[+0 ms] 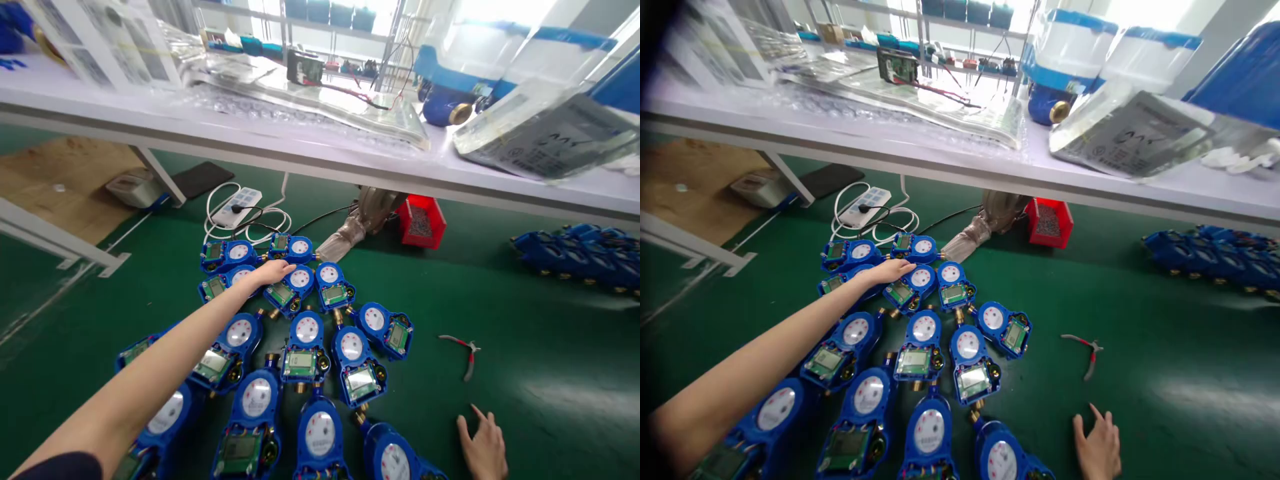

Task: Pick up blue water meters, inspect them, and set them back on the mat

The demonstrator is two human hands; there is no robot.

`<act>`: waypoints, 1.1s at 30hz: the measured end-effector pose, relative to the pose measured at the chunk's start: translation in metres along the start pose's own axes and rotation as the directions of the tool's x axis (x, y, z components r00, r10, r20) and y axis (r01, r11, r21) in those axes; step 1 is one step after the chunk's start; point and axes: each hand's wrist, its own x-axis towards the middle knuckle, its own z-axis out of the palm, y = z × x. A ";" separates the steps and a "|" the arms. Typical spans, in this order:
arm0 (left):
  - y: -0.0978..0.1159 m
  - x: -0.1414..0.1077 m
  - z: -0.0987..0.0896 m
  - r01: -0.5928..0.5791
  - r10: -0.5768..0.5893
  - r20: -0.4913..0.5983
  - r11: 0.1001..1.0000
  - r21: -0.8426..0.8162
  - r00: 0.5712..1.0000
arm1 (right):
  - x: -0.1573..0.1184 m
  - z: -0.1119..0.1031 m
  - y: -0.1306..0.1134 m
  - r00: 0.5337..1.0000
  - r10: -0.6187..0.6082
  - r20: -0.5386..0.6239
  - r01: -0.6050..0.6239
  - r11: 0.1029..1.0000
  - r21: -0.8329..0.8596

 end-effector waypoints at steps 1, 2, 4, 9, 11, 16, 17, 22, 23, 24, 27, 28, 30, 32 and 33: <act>-0.003 0.010 0.006 0.015 -0.014 0.038 1.000 -0.021 0.999 | 0.000 0.001 0.010 0.999 -0.028 0.030 0.028 1.000 -0.005; -0.006 0.016 0.011 0.035 -0.032 0.075 0.999 -0.040 0.997 | 0.000 0.003 0.017 0.998 -0.047 0.051 0.047 0.999 -0.006; -0.013 0.023 0.019 0.076 -0.066 0.130 0.994 -0.073 0.989 | -0.004 0.004 0.022 0.996 -0.048 0.070 0.049 0.999 -0.004; -0.021 0.031 0.023 0.194 -0.137 0.246 0.955 -0.226 0.960 | -0.021 0.001 -0.008 0.999 0.032 -0.036 -0.031 0.999 0.033; -0.022 0.034 0.023 0.233 -0.147 0.279 0.924 -0.305 0.949 | -0.027 -0.002 -0.024 0.994 0.053 -0.100 -0.048 0.998 0.049; -0.026 0.036 0.022 0.214 -0.122 0.251 0.900 -0.380 0.960 | -0.032 -0.006 -0.040 0.985 0.096 -0.144 -0.090 0.995 0.051; -0.027 0.036 0.022 0.208 -0.114 0.249 0.895 -0.395 0.962 | -0.032 -0.005 -0.040 0.985 0.102 -0.140 -0.096 0.994 0.044; -0.031 0.030 0.021 0.183 -0.046 0.289 0.864 -0.470 0.956 | -0.034 -0.002 -0.038 0.988 0.051 -0.148 -0.056 0.998 -0.030; -0.031 0.029 0.020 0.186 -0.040 0.295 0.854 -0.486 0.955 | -0.035 -0.003 -0.040 0.987 0.036 -0.155 -0.043 0.998 -0.043; -0.031 0.027 0.018 0.192 -0.041 0.296 0.843 -0.502 0.954 | -0.037 -0.004 -0.042 0.986 0.027 -0.166 -0.036 0.998 -0.051; -0.028 0.021 0.009 0.207 -0.067 0.270 0.822 -0.531 0.960 | -0.040 -0.009 -0.050 0.978 0.025 -0.207 -0.036 0.998 -0.051; -0.025 0.018 0.005 0.202 -0.071 0.257 0.823 -0.531 0.964 | -0.041 -0.010 -0.053 0.975 0.028 -0.219 -0.038 0.998 -0.043; -0.018 0.010 -0.005 0.182 -0.062 0.233 0.826 -0.534 0.970 | -0.043 -0.014 -0.058 0.971 0.028 -0.237 -0.035 0.999 -0.024; -0.004 -0.003 -0.015 0.154 -0.035 0.221 0.823 -0.547 0.975 | -0.044 -0.016 -0.060 0.963 0.021 -0.267 -0.024 1.000 -0.006; 0.006 -0.011 -0.020 0.144 -0.023 0.220 0.822 -0.551 0.975 | -0.046 -0.017 -0.061 0.960 0.016 -0.279 -0.017 1.000 -0.001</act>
